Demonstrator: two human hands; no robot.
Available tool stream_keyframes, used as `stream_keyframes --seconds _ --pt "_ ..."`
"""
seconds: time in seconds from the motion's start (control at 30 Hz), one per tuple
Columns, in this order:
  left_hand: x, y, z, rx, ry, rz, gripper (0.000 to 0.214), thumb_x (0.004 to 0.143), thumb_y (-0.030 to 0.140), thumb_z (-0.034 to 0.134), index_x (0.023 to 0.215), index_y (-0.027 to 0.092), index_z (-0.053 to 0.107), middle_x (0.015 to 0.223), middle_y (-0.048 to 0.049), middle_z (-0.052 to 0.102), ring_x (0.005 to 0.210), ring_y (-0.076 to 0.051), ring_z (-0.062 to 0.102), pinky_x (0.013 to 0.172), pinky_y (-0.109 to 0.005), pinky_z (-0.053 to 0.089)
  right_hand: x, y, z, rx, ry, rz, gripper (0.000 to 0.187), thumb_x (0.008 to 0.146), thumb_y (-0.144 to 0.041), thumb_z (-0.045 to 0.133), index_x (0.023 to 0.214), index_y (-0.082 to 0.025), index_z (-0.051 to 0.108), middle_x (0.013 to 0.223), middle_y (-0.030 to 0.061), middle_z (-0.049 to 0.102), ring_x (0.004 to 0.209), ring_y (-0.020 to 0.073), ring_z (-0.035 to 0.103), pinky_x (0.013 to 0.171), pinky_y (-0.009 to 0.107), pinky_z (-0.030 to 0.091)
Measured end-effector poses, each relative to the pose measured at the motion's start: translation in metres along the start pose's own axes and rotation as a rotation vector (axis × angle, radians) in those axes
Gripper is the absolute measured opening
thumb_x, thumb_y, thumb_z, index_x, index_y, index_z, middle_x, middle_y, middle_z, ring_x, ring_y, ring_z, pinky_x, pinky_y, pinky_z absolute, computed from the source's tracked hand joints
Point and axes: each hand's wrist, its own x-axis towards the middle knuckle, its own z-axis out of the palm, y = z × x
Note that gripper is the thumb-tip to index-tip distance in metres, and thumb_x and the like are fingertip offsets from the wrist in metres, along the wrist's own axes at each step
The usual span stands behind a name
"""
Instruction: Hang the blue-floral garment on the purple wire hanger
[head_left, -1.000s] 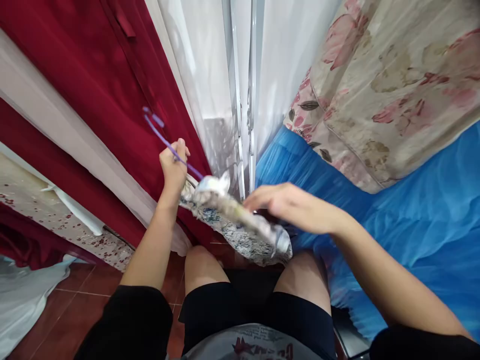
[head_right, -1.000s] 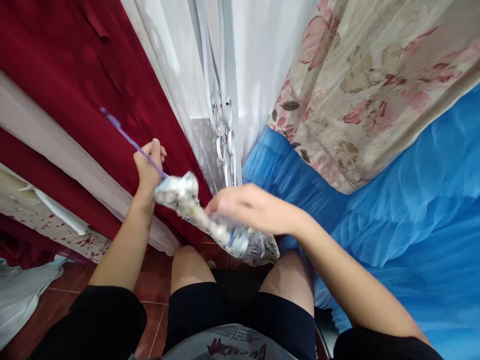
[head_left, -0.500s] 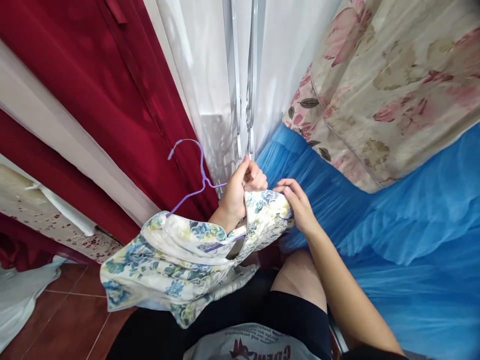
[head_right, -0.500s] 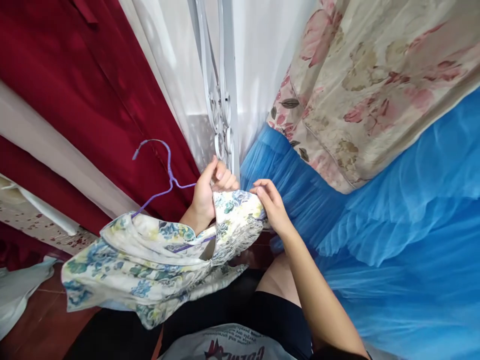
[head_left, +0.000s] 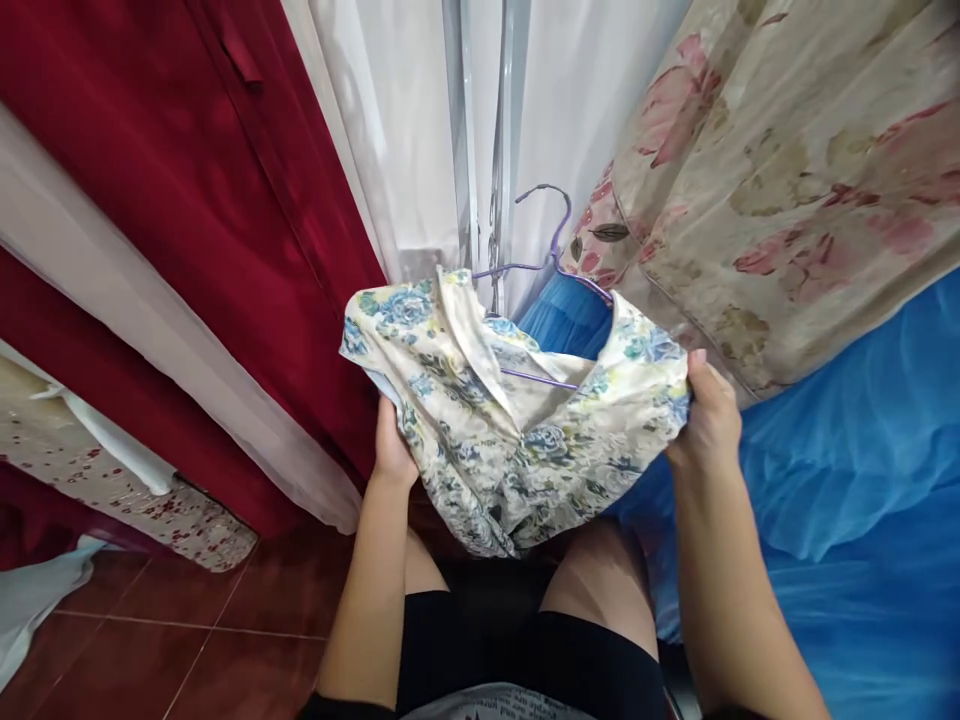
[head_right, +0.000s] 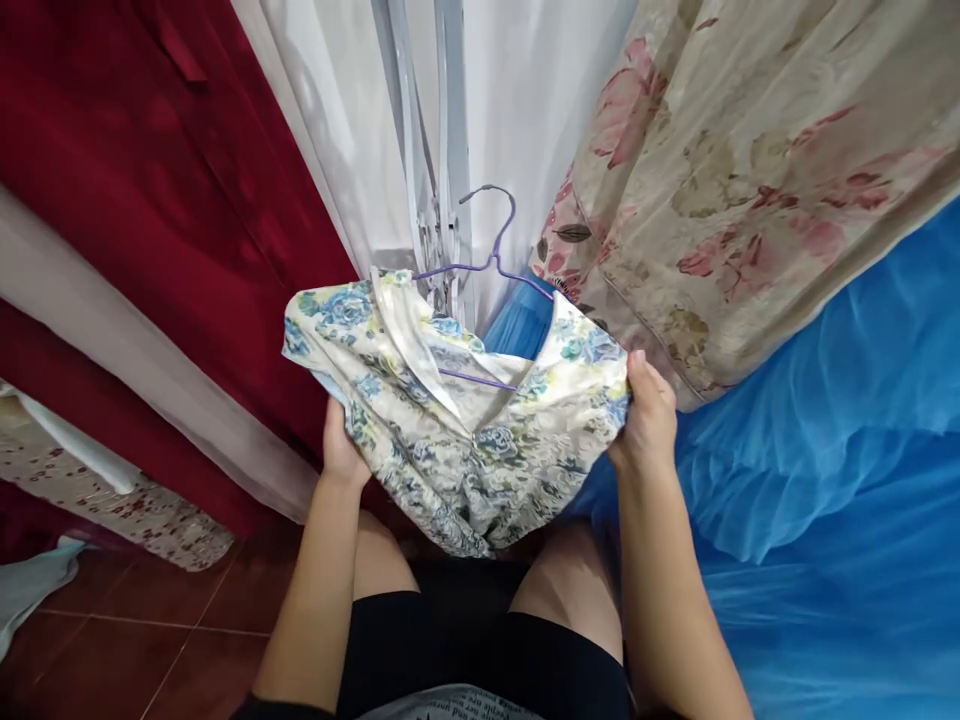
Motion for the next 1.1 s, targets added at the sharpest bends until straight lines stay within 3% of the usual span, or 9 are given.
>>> stream_keyframes --seconds 0.07,0.17,0.3,0.4,0.5,0.57,0.67,0.73,1.1 --pt "-0.015 -0.023 -0.014 -0.208 0.126 -0.026 0.095 0.087 0.087 0.006 0.140 0.025 0.055 0.129 -0.0106 0.070 0.126 -0.030 0.063 0.102 -0.048 0.055 0.000 0.000 0.013 -0.016 -0.063 0.018 0.030 0.067 -0.047 0.086 0.070 -0.021 0.070 0.066 0.0049 0.069 0.069 0.0277 0.071 0.060 0.036 0.057" --pt "-0.037 -0.057 -0.020 -0.283 0.282 -0.106 0.073 0.087 0.079 0.048 0.140 0.029 0.055 0.145 -0.0064 0.060 0.137 -0.027 0.055 0.112 -0.042 0.049 -0.005 0.002 0.017 -0.087 -0.133 0.091 0.032 0.067 -0.049 0.085 0.068 -0.022 0.069 0.067 0.0061 0.070 0.071 0.0300 0.071 0.060 0.037 0.057" --pt "-0.063 -0.080 -0.010 -0.189 0.248 -0.249 0.060 0.076 0.052 0.081 0.127 0.023 0.065 0.139 -0.0094 0.065 0.136 -0.031 0.056 0.115 -0.043 0.046 -0.017 0.013 -0.001 -0.265 -0.155 0.089 0.028 0.075 -0.050 0.079 0.078 -0.023 0.071 0.083 0.0083 0.074 0.086 0.0317 0.071 0.075 0.041 0.058" --pt "-0.077 -0.081 0.002 -0.192 0.201 -0.268 0.049 0.080 0.048 0.078 0.119 0.020 0.070 0.133 -0.0109 0.069 0.131 -0.032 0.060 0.112 -0.044 0.049 -0.041 0.032 -0.016 -0.405 0.149 -0.301 0.026 0.082 -0.041 0.073 0.102 -0.025 0.070 0.109 0.0079 0.072 0.108 0.0297 0.066 0.101 0.046 0.050" --pt "-0.083 -0.076 0.010 -0.194 0.171 -0.253 0.045 0.080 0.045 0.078 0.117 0.020 0.072 0.127 -0.0095 0.072 0.129 -0.031 0.062 0.111 -0.042 0.050 -0.078 0.061 -0.028 -0.520 0.470 -0.537 0.019 0.090 -0.039 0.065 0.104 -0.026 0.063 0.111 0.0077 0.066 0.106 0.0290 0.063 0.096 0.048 0.050" --pt "-0.084 -0.072 0.013 -0.190 0.138 -0.248 0.043 0.079 0.044 0.080 0.115 0.021 0.073 0.124 -0.0088 0.074 0.126 -0.031 0.064 0.110 -0.042 0.051 -0.102 0.080 -0.032 -0.581 0.169 -0.318 0.021 0.096 -0.044 0.056 0.089 -0.026 0.063 0.090 0.0058 0.064 0.084 0.0266 0.063 0.079 0.043 0.054" --pt "-0.083 -0.066 0.016 -0.161 0.085 -0.223 0.041 0.078 0.043 0.080 0.112 0.021 0.074 0.122 -0.0083 0.075 0.123 -0.031 0.065 0.109 -0.043 0.051 -0.126 0.101 -0.023 -0.610 -0.605 0.172 0.037 0.099 -0.053 0.051 0.079 -0.025 0.065 0.076 0.0045 0.064 0.072 0.0244 0.060 0.067 0.038 0.050" --pt "-0.084 -0.061 0.016 -0.136 0.066 -0.199 0.041 0.079 0.043 0.079 0.113 0.021 0.074 0.122 -0.0079 0.074 0.122 -0.032 0.066 0.108 -0.043 0.051 -0.133 0.108 -0.010 -0.577 -0.820 0.320 0.039 0.099 -0.055 0.050 0.079 -0.024 0.066 0.077 0.0040 0.067 0.072 0.0236 0.059 0.069 0.037 0.048" --pt "-0.091 -0.050 0.010 -0.151 0.094 -0.257 0.047 0.077 0.042 0.082 0.117 0.020 0.074 0.123 -0.0098 0.074 0.122 -0.033 0.065 0.104 -0.040 0.054 -0.138 0.102 0.007 -0.475 -0.680 0.333 0.037 0.100 -0.047 0.052 0.072 -0.023 0.059 0.064 0.0002 0.058 0.063 0.0189 0.052 0.064 0.031 0.041"
